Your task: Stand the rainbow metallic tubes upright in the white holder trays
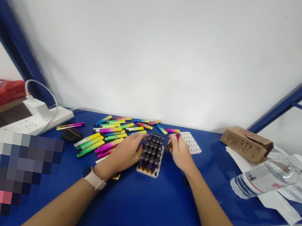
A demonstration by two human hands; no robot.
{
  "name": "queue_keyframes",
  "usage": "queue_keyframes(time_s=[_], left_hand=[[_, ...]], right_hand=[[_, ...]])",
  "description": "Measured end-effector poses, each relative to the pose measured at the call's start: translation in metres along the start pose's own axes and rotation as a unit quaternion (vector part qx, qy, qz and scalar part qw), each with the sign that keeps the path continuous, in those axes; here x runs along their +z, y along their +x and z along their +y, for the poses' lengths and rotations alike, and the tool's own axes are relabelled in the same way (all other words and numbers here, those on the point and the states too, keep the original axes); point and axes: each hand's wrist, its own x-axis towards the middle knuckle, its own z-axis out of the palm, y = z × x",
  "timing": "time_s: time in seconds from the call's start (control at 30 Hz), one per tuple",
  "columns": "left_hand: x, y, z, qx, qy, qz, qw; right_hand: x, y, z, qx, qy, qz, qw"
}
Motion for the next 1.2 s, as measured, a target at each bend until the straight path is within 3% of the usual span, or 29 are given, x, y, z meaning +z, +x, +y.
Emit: queue_keyframes(time_s=[0.2, 0.53, 0.9, 1.2], left_hand=[[0.002, 0.001, -0.007, 0.002, 0.099, 0.058, 0.993], [0.003, 0.000, -0.010, -0.017, 0.180, 0.005, 0.984], [0.005, 0.002, -0.011, -0.058, 0.123, -0.020, 0.991], [0.001, 0.001, -0.003, -0.084, 0.155, -0.069, 0.982]], right_hand=[[0.003, -0.001, 0.002, -0.046, 0.019, -0.056, 0.997], [-0.005, -0.005, -0.016, -0.068, -0.027, -0.090, 0.993], [-0.007, -0.003, -0.015, -0.041, -0.013, -0.098, 0.994], [-0.008, -0.004, -0.015, -0.079, -0.048, -0.108, 0.990]])
